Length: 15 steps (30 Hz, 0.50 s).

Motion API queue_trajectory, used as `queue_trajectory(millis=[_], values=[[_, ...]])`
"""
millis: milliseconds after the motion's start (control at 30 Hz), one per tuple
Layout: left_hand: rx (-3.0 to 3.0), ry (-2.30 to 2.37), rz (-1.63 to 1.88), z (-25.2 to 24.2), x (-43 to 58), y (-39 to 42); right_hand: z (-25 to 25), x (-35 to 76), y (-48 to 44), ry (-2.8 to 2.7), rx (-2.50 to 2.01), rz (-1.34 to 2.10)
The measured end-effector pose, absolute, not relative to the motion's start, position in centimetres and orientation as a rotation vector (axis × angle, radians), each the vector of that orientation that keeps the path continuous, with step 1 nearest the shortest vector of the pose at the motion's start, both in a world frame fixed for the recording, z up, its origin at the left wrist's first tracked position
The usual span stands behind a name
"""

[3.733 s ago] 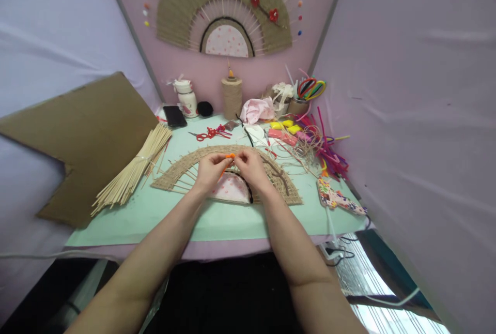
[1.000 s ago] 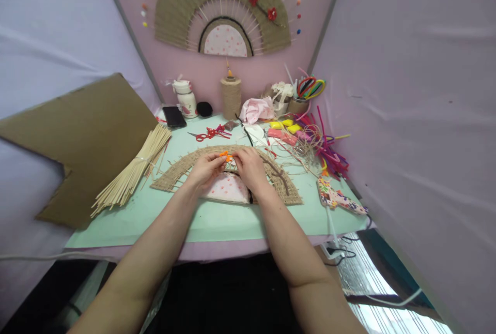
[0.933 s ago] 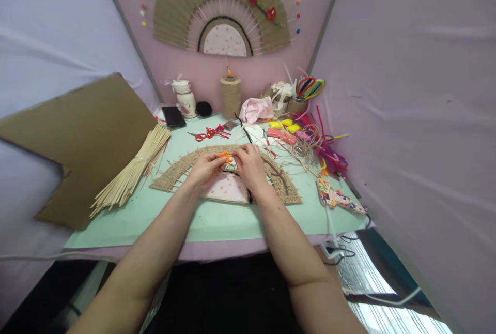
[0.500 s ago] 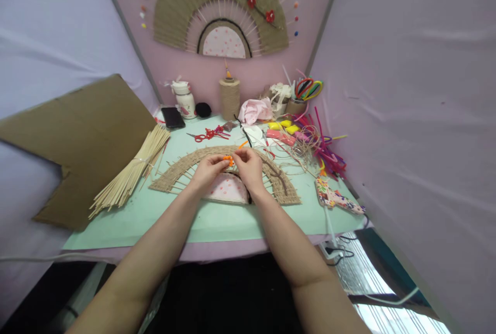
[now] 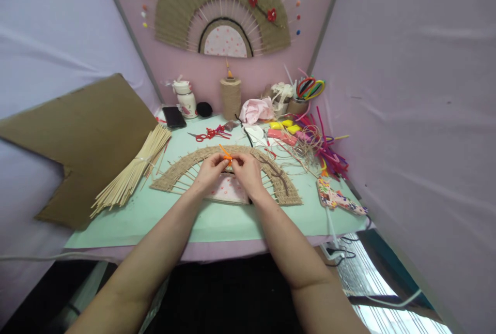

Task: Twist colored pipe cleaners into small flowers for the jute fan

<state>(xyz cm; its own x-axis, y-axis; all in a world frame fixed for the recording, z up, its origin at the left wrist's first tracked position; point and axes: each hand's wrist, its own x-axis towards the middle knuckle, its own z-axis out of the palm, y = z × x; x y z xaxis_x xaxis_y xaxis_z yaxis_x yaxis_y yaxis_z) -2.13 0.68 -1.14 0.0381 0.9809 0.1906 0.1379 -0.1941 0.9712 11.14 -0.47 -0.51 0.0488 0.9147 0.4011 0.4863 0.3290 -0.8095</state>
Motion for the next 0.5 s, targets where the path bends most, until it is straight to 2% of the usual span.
queue_trajectory(millis=[500], values=[[1.340,1.214,1.323,-1.03,-2.14,0.76,-0.92,11.56,0.23,-1.849,-1.201,0.386]])
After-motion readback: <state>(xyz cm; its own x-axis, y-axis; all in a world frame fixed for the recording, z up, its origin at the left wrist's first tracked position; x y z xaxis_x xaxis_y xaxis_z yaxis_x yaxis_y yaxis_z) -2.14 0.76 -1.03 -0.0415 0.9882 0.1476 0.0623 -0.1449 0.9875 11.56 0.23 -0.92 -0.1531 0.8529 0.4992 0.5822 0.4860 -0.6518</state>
